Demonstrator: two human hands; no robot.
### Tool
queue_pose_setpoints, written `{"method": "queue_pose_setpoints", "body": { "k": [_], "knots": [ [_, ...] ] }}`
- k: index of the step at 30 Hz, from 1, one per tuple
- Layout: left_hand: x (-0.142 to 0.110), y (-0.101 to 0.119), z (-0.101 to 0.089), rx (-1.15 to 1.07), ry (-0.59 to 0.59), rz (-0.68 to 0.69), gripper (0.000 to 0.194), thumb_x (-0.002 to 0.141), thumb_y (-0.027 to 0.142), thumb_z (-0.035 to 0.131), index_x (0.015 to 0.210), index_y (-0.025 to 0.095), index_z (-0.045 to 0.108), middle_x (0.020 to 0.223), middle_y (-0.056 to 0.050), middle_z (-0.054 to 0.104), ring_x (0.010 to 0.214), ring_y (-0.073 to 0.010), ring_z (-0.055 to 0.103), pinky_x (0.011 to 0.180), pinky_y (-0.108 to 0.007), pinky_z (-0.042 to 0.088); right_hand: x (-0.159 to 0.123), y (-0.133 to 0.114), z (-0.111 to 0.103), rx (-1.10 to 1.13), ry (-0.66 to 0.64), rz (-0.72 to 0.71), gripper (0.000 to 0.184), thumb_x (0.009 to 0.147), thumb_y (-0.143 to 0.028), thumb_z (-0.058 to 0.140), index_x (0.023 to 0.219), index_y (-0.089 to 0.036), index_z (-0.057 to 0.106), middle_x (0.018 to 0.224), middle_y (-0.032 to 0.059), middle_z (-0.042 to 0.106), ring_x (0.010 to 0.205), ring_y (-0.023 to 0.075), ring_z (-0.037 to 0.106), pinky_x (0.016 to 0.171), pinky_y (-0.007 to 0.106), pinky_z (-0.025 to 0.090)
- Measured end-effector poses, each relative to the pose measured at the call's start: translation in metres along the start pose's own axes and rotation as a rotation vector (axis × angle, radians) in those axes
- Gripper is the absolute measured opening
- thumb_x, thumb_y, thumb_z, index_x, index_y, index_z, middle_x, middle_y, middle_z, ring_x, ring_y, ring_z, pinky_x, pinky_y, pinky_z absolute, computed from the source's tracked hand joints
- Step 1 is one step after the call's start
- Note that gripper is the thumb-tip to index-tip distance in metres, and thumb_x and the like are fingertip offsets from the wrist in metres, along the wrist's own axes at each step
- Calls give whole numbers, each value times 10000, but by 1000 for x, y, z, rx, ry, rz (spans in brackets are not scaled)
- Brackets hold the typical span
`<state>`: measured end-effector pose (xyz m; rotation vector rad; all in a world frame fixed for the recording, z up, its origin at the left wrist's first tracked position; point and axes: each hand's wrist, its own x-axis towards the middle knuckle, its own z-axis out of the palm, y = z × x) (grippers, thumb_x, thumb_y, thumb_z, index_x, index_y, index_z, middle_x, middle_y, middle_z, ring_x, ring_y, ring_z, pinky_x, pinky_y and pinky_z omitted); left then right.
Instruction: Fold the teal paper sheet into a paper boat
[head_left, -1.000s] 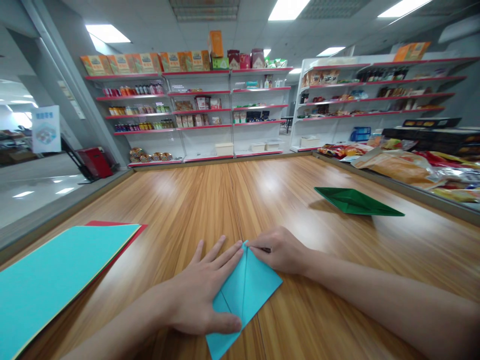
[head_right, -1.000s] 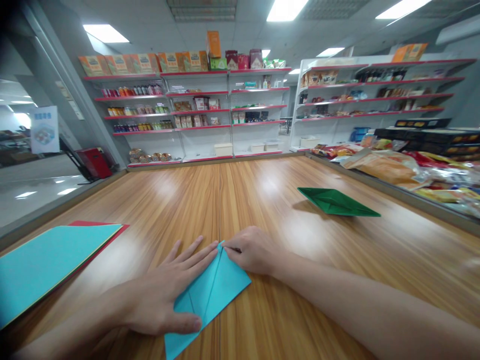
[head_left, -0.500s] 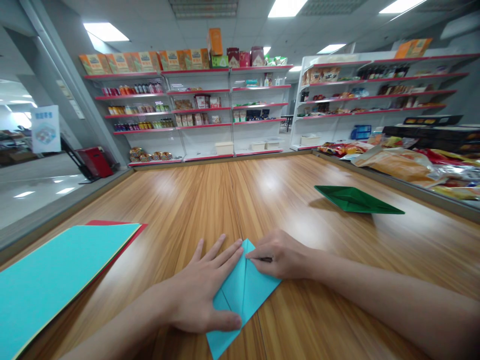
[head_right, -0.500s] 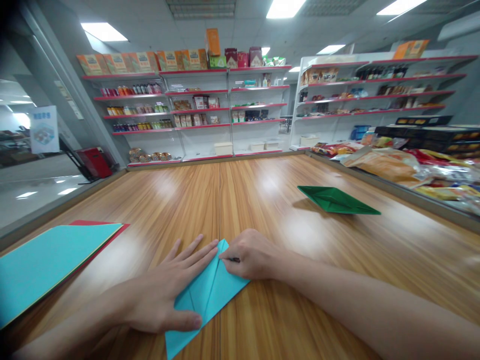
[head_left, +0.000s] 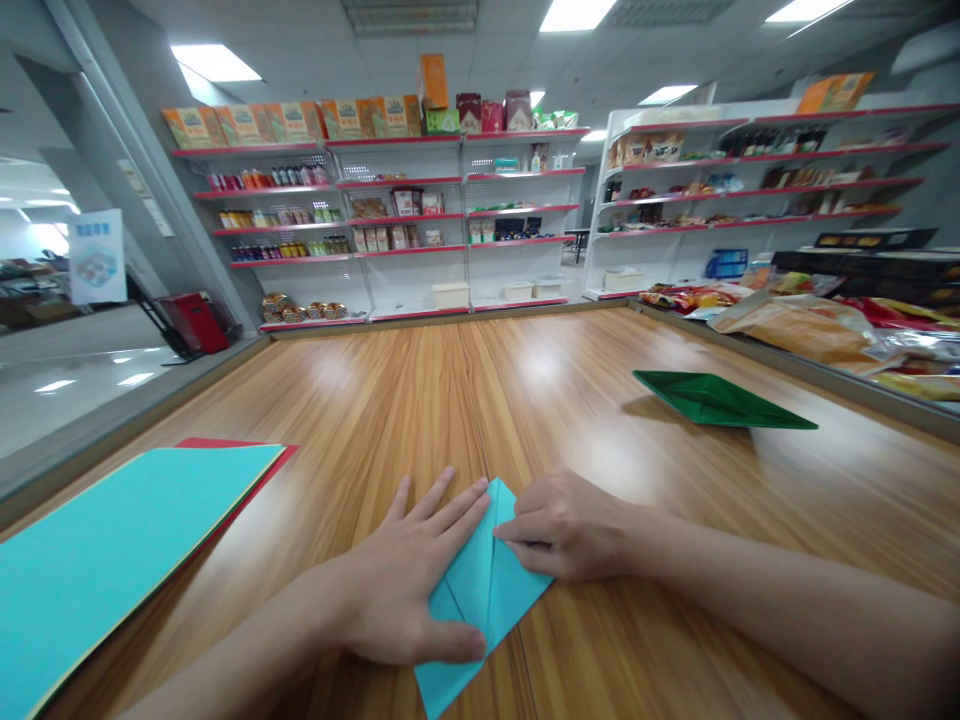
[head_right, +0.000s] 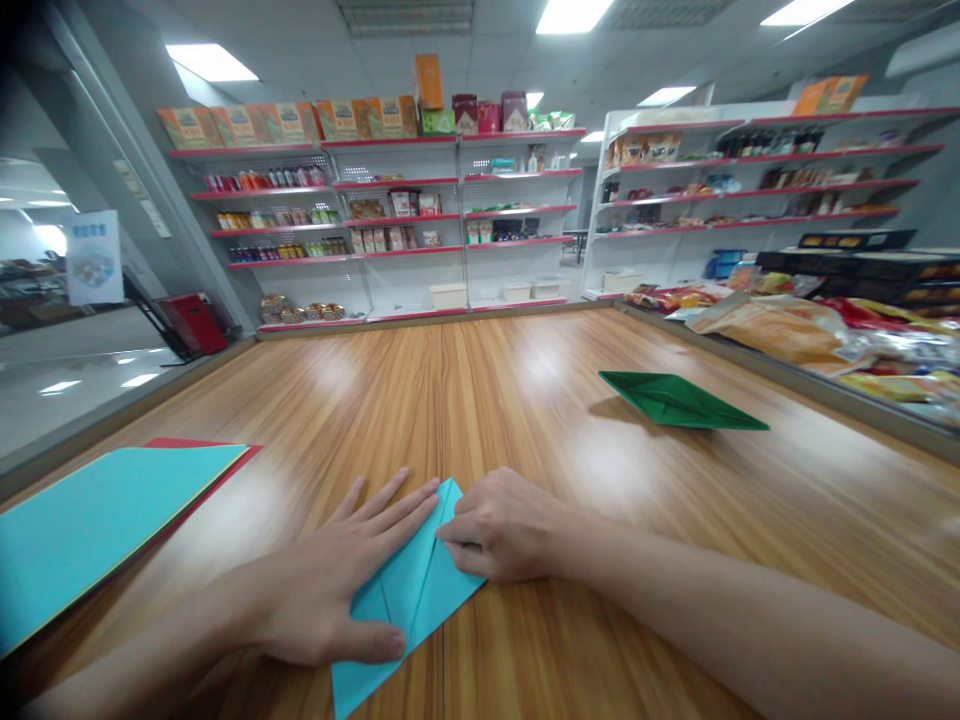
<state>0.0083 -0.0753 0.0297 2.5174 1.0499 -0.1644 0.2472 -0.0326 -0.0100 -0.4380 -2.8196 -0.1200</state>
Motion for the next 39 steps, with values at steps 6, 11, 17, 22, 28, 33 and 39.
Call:
{"method": "queue_pose_setpoints", "body": {
  "k": [6, 11, 17, 22, 28, 33, 39],
  "knots": [
    [0, 0, -1, 5, -11, -10, 1042, 737, 717, 541, 1450, 325, -111, 1540, 14, -69, 1390, -365, -92, 1053, -690, 14, -1, -1, -1, -6, -42, -10, 190, 866, -217, 477, 739, -193, 617, 640, -6, 620, 557, 113, 492, 526, 304, 241],
    [1, 0, -1, 11, -10, -12, 1049, 731, 727, 536, 1451, 315, -106, 1538, 15, -73, 1389, -364, -99, 1056, -686, 10, -2, -4, -2, -31, -57, -18, 202, 876, -236, 473, 717, -193, 590, 622, -9, 606, 545, 109, 480, 515, 300, 217],
    [2, 0, -1, 11, -10, -12, 1042, 737, 717, 538, 1451, 315, -105, 1539, 9, -65, 1389, -364, -94, 1058, -682, 21, -2, -9, -4, -12, -64, -41, 200, 885, -237, 463, 761, -195, 614, 634, -1, 619, 547, 105, 485, 506, 290, 202],
    [1, 0, 0, 8, -4, -8, 1045, 734, 719, 541, 1448, 326, -112, 1539, 10, -66, 1391, -358, -90, 1061, -678, 22, -3, -10, 1, 19, 7, 21, 191, 854, -201, 482, 739, -191, 635, 599, -4, 606, 534, 110, 483, 506, 301, 209],
    [1, 1, -2, 4, -11, -14, 1037, 738, 712, 544, 1451, 325, -102, 1540, 9, -64, 1390, -364, -92, 1059, -683, 20, -2, -8, 6, 18, 51, 87, 198, 844, -179, 480, 737, -187, 646, 575, -5, 575, 533, 117, 471, 517, 308, 230],
    [1, 1, -2, -2, -13, -11, 1035, 742, 700, 549, 1453, 319, -100, 1541, 4, -67, 1389, -370, -92, 1060, -685, 25, -2, -4, 3, 31, 35, 18, 190, 853, -191, 479, 780, -189, 653, 589, -11, 575, 542, 114, 471, 531, 303, 245],
    [0, 0, -1, -4, -6, -5, 1047, 731, 721, 543, 1456, 313, -93, 1540, -2, -62, 1385, -377, -95, 1058, -688, 18, 0, -2, -1, -21, 1, -21, 213, 869, -219, 477, 724, -186, 629, 611, -4, 596, 550, 114, 481, 520, 301, 236]
  ]
}}
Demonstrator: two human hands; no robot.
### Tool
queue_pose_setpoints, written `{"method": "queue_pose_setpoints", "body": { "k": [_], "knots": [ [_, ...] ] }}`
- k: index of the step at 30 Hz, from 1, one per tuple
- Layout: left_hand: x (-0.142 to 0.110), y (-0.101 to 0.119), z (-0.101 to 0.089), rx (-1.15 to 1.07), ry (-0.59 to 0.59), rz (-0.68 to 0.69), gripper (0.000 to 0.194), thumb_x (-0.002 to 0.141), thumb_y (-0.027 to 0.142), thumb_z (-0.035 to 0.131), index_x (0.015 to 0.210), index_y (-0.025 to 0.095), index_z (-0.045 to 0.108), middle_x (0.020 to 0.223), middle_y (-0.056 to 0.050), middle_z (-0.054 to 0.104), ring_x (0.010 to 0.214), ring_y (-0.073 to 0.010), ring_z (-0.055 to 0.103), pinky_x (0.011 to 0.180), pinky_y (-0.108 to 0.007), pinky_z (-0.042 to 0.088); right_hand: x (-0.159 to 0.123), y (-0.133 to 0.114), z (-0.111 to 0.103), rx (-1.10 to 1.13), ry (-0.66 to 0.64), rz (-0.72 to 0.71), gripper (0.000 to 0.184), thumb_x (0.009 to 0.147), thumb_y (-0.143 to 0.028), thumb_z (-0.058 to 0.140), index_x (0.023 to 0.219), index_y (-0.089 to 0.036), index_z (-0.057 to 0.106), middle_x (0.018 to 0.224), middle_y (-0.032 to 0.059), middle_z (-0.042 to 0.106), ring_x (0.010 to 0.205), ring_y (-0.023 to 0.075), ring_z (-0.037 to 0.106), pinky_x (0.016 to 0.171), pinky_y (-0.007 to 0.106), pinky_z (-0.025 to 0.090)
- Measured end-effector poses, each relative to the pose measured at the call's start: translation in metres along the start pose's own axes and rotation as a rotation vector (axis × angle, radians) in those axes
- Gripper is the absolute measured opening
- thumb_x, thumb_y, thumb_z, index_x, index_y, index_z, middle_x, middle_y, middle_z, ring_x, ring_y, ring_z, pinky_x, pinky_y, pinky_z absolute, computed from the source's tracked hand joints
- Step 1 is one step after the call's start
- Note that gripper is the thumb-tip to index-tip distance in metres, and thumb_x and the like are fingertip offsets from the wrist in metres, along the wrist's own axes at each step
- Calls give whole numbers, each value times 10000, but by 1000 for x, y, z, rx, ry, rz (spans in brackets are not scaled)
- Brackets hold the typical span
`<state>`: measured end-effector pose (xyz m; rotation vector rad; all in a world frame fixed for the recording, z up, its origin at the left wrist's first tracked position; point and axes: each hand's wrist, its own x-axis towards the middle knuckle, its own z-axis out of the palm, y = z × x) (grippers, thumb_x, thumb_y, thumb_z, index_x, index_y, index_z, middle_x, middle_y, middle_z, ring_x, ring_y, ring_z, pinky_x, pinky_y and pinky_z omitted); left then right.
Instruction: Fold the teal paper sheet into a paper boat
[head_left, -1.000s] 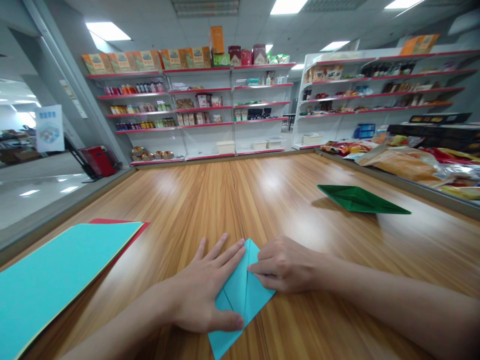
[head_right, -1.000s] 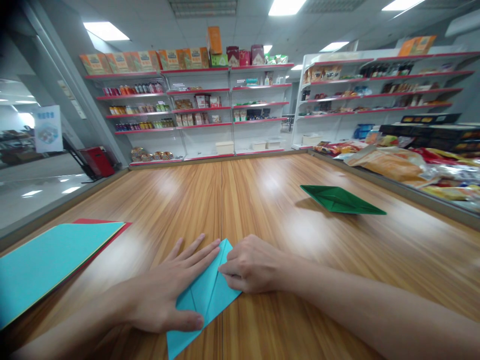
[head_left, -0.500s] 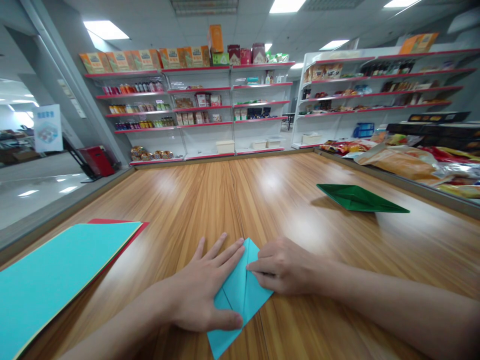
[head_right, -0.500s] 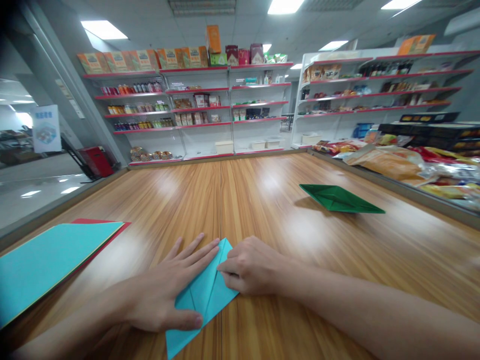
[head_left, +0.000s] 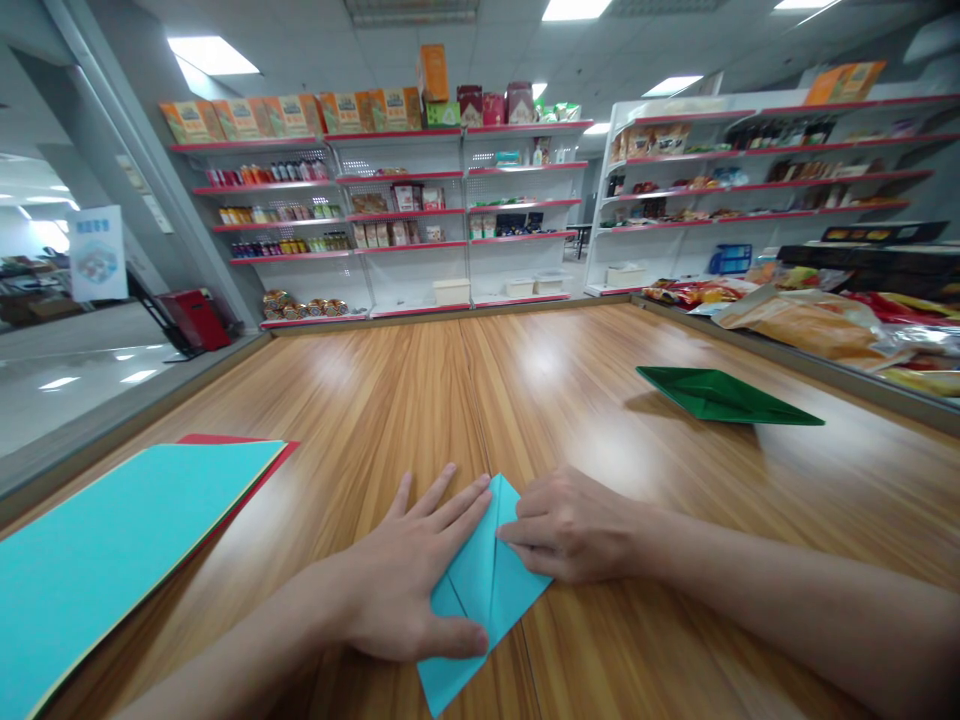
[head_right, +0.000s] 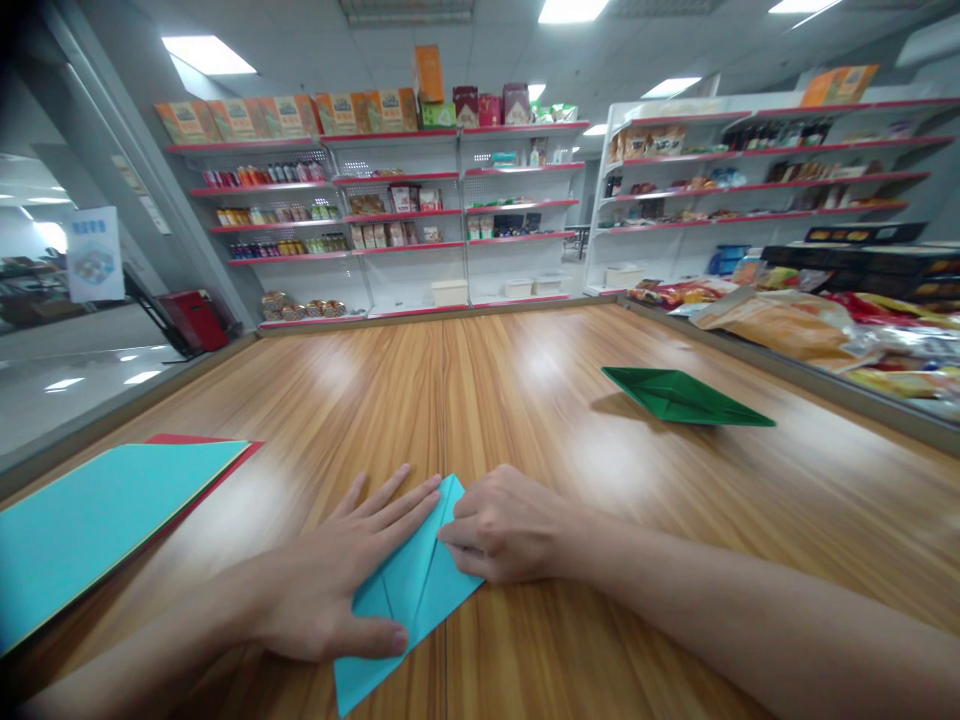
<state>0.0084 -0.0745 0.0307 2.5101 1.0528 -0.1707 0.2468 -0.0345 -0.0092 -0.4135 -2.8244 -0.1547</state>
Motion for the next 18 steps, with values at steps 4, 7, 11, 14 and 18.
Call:
{"method": "queue_pose_setpoints", "body": {
  "k": [4, 7, 11, 14, 18],
  "knots": [
    [1, 0, 0, -3, 6, 4, 1041, 733, 720, 543, 1454, 320, -94, 1539, -7, -62, 1383, -386, -85, 1056, -692, 18, -2, 1, 2, -21, 0, -6, 209, 876, -233, 478, 733, -191, 626, 630, -5, 605, 564, 116, 492, 523, 297, 243],
    [1, 0, 0, -5, 9, 3, 1042, 734, 712, 550, 1450, 326, -101, 1540, 1, -60, 1385, -383, -81, 1058, -691, 23, -3, 0, 2, -29, 9, -23, 193, 883, -243, 476, 801, -201, 646, 644, -4, 610, 580, 124, 500, 532, 302, 247],
    [1, 1, -1, -1, 3, -3, 1057, 724, 716, 558, 1456, 315, -90, 1541, -6, -61, 1385, -377, -94, 1061, -686, 17, -3, -1, 1, -32, 0, -42, 182, 875, -236, 483, 830, -207, 657, 631, -6, 604, 572, 128, 498, 535, 306, 245],
    [0, 1, -1, 1, -1, -4, 1048, 732, 713, 550, 1457, 315, -92, 1541, -7, -59, 1386, -375, -92, 1061, -685, 20, -2, -1, 1, -20, 4, -23, 178, 874, -234, 489, 831, -210, 660, 636, -6, 608, 572, 126, 500, 528, 301, 242],
    [0, 2, -1, 3, 2, -5, 1036, 741, 706, 545, 1456, 319, -98, 1542, -6, -61, 1386, -378, -89, 1060, -688, 20, -3, -1, 2, -3, 36, -39, 171, 874, -228, 493, 856, -207, 661, 650, -2, 613, 584, 129, 510, 534, 297, 265]
  ]
}}
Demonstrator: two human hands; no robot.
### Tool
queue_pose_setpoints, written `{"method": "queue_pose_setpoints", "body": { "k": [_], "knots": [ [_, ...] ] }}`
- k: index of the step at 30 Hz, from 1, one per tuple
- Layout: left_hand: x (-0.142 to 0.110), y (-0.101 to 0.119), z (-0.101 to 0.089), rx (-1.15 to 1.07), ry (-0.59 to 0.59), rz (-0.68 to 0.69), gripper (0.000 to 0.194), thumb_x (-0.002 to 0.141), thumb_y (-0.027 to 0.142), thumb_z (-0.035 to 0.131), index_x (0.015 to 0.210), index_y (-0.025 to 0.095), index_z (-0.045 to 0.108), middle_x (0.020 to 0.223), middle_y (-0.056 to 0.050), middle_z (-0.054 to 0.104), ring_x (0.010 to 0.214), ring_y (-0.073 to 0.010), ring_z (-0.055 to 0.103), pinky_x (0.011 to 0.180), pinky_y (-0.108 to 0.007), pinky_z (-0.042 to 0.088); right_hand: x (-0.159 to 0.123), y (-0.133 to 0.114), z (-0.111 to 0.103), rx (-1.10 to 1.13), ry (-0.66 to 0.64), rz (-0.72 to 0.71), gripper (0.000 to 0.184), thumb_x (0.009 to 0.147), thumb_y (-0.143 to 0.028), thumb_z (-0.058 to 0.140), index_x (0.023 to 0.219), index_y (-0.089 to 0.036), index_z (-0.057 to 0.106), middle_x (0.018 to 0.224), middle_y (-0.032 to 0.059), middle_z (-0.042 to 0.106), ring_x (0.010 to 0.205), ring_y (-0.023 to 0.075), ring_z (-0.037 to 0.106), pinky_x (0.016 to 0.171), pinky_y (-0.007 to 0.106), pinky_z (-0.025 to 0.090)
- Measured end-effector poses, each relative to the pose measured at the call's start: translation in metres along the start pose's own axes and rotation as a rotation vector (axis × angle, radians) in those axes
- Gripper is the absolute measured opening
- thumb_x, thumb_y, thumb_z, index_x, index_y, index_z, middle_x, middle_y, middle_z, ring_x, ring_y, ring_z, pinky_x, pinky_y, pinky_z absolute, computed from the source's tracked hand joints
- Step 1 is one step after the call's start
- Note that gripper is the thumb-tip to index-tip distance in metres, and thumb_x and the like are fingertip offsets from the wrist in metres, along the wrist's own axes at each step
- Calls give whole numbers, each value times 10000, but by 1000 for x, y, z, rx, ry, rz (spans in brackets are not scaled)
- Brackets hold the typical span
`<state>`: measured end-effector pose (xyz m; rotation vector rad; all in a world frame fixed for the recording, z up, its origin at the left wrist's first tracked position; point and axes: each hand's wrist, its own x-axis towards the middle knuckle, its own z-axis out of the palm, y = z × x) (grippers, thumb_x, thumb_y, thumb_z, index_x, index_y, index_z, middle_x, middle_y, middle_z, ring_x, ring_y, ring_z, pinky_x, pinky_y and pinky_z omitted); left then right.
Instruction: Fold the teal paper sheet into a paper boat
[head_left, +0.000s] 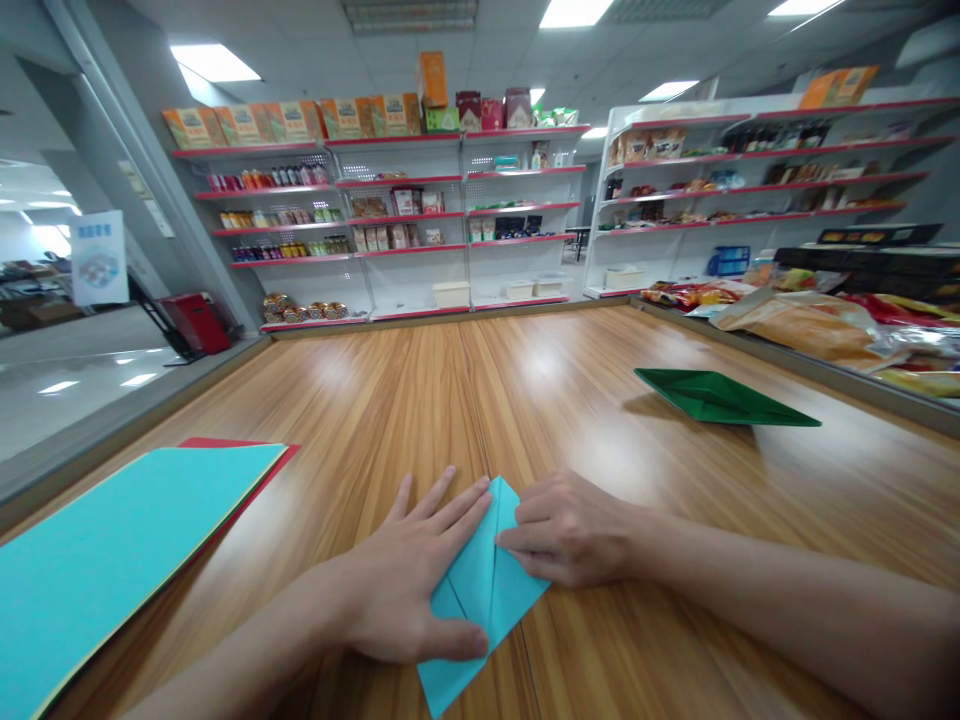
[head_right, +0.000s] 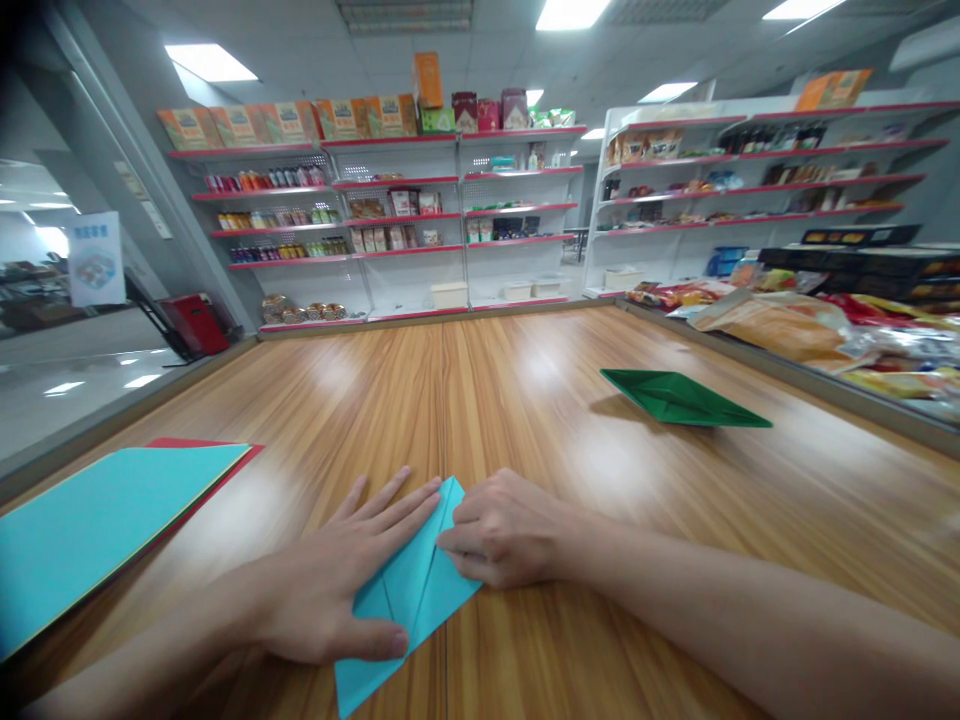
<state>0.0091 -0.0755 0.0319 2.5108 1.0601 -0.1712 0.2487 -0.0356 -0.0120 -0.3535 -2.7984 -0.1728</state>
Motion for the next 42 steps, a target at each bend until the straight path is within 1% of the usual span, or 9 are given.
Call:
{"method": "queue_pose_setpoints", "body": {
  "k": [8, 15, 20, 26, 31, 37, 42],
  "knots": [
    [-1, -2, 1, -10, -2, 9, 1043, 733, 714, 550, 1456, 325, -93, 1542, -3, -57, 1387, -378, -83, 1063, -687, 25, 0, 0, 0, 21, 54, -18, 172, 873, -210, 495, 828, -184, 659, 620, 1, 583, 566, 120, 512, 533, 272, 298],
    [1, -2, 1, -18, 9, 19, 1042, 733, 710, 553, 1453, 326, -96, 1542, -15, -60, 1380, -399, -87, 1060, -692, 14, -1, 0, -1, -10, -11, -5, 167, 876, -227, 497, 849, -195, 659, 629, -2, 591, 570, 124, 511, 526, 290, 268],
    [1, -1, 0, -12, 6, 13, 1045, 730, 708, 559, 1456, 329, -90, 1545, -13, -45, 1381, -395, -85, 1059, -693, 28, -2, -2, -3, 4, -14, -35, 169, 886, -239, 492, 874, -201, 656, 654, 3, 607, 588, 125, 521, 526, 290, 269],
    [1, 1, -1, -8, 2, 11, 1036, 736, 700, 557, 1454, 327, -89, 1543, -22, -44, 1379, -400, -78, 1057, -693, 25, -1, -3, -4, 8, -29, -13, 175, 886, -233, 488, 846, -199, 656, 638, 1, 601, 570, 123, 516, 507, 285, 260],
    [1, 0, 1, -2, 5, 10, 1038, 735, 709, 551, 1453, 336, -99, 1543, -7, -53, 1382, -390, -84, 1056, -693, 28, -1, -4, -2, 17, 4, -72, 193, 896, -244, 477, 841, -191, 654, 621, 4, 584, 550, 117, 494, 506, 273, 262],
    [0, -1, 1, 3, 7, 10, 1031, 739, 710, 545, 1457, 329, -88, 1544, -6, -46, 1385, -384, -80, 1054, -695, 31, 0, -6, -4, -5, -41, -64, 191, 894, -240, 470, 829, -196, 644, 607, -5, 582, 534, 118, 482, 503, 293, 247],
    [-1, 0, 1, 8, 2, 3, 1050, 729, 717, 549, 1457, 315, -93, 1543, -3, -55, 1389, -373, -83, 1062, -685, 36, -1, -8, -3, -12, -46, -93, 191, 897, -245, 463, 840, -203, 640, 604, -11, 577, 531, 122, 477, 502, 306, 244]
  ]
}}
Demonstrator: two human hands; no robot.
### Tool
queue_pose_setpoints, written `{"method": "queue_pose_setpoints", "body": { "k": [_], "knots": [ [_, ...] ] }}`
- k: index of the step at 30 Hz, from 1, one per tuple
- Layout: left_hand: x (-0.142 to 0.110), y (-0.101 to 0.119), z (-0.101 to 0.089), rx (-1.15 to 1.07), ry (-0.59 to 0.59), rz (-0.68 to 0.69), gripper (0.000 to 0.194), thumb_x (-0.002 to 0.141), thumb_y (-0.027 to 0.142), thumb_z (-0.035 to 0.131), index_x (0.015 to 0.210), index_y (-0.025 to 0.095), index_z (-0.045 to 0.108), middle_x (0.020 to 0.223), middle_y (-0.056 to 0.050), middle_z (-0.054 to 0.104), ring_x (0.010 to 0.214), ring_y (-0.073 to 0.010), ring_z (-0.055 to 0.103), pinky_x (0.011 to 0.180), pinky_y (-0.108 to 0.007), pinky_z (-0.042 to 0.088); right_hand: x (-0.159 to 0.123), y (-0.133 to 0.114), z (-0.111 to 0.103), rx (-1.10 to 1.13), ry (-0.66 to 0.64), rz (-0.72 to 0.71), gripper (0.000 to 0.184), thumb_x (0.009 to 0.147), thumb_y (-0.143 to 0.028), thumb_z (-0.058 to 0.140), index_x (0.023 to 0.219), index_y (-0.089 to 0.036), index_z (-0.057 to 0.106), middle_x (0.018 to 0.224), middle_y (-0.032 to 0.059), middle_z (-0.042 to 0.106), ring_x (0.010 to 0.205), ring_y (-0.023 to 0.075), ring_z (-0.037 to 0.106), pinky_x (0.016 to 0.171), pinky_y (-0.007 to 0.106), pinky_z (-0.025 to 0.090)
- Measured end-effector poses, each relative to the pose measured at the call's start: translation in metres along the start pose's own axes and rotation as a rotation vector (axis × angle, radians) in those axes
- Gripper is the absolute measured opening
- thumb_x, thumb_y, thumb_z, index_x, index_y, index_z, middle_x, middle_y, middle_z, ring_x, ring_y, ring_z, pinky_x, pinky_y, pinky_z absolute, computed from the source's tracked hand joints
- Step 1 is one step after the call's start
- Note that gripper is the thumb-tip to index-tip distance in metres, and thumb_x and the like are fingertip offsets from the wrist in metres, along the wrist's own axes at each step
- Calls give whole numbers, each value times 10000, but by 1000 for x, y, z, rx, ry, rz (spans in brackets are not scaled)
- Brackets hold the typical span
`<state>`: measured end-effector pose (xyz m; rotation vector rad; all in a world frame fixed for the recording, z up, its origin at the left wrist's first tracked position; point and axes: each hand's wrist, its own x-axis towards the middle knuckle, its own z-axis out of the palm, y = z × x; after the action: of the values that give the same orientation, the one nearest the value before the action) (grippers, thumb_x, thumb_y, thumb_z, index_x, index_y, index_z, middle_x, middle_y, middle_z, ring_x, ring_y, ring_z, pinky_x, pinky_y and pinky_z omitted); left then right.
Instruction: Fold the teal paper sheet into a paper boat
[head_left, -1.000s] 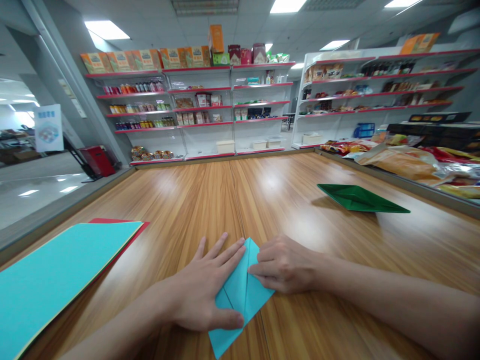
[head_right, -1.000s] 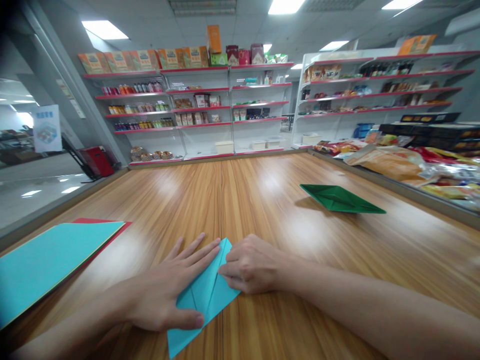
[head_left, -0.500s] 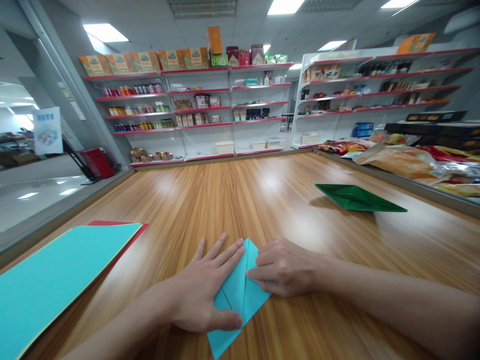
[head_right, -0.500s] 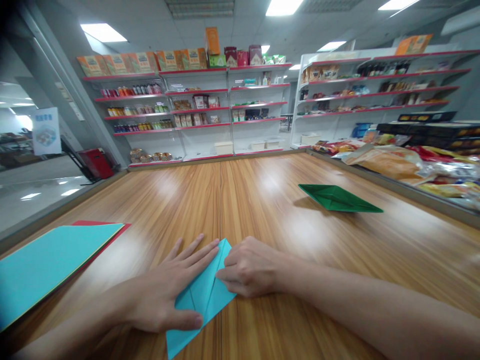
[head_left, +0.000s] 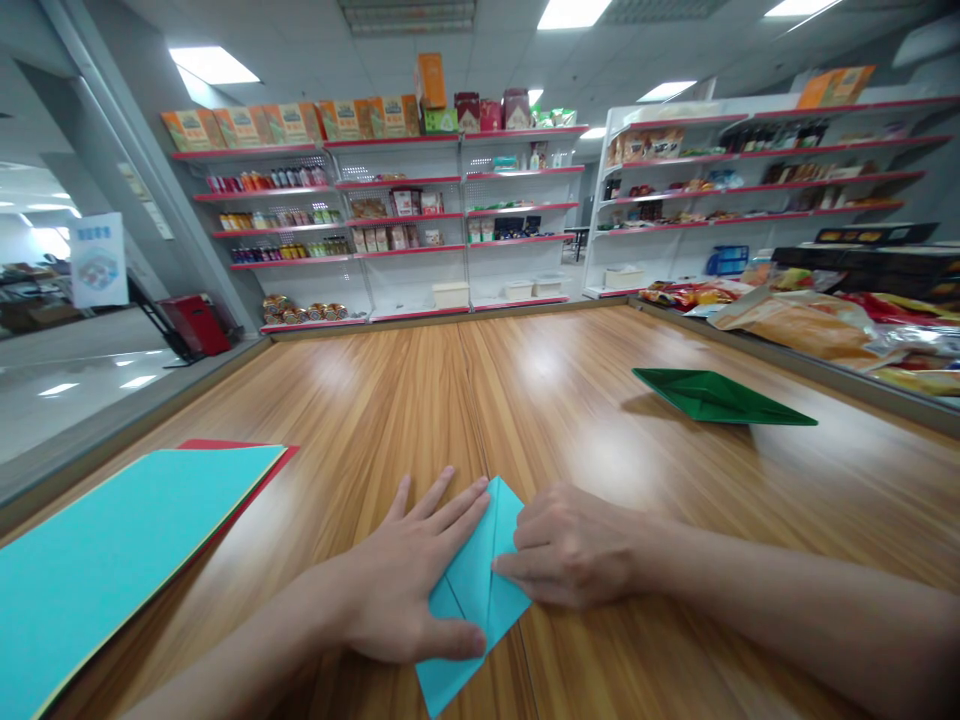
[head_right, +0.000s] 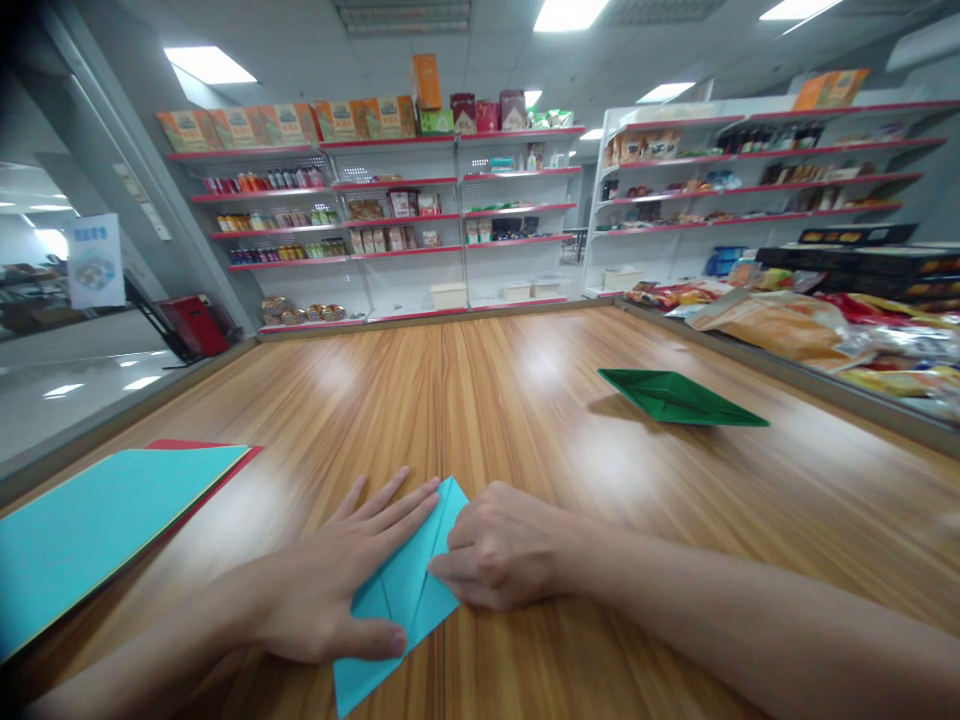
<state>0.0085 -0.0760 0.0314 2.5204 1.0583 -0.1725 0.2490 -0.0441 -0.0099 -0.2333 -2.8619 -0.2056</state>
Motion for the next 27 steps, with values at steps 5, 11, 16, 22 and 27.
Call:
{"method": "queue_pose_setpoints", "body": {
  "k": [5, 11, 16, 22, 27],
  "knots": [
    [1, 0, 0, 3, 3, 9, 1043, 734, 711, 547, 1454, 323, -99, 1543, -10, -47, 1388, -379, -78, 1057, -689, 27, 1, -1, 0, 0, -4, 10, 201, 899, -236, 460, 789, -198, 624, 594, -9, 575, 523, 116, 469, 502, 296, 242],
    [1, -1, 1, 15, 5, 0, 1040, 741, 710, 539, 1458, 306, -97, 1543, -17, -57, 1388, -377, -81, 1060, -683, 35, 0, -2, -2, 10, 20, -35, 189, 903, -241, 467, 809, -190, 623, 598, -7, 584, 531, 114, 485, 496, 287, 246],
    [2, -1, 1, 21, 2, 1, 1041, 741, 713, 537, 1459, 302, -94, 1542, -10, -57, 1392, -367, -80, 1062, -678, 32, 1, -4, -2, -1, -7, -30, 192, 900, -246, 467, 778, -194, 605, 594, -14, 576, 527, 114, 473, 494, 298, 236],
    [2, 1, 0, 19, 1, -8, 1036, 742, 710, 539, 1467, 286, -66, 1544, -28, -33, 1393, -365, -77, 1065, -674, 43, 1, -6, -1, 5, -52, -18, 197, 904, -252, 446, 769, -200, 579, 616, -16, 583, 532, 113, 456, 502, 300, 216],
    [1, 2, 0, 17, -5, -14, 1045, 736, 710, 546, 1467, 283, -65, 1543, -28, -37, 1391, -368, -83, 1065, -675, 38, 0, -7, -1, -12, -69, -17, 187, 898, -241, 442, 765, -203, 568, 603, -21, 574, 530, 118, 446, 498, 311, 207]
  ]
}}
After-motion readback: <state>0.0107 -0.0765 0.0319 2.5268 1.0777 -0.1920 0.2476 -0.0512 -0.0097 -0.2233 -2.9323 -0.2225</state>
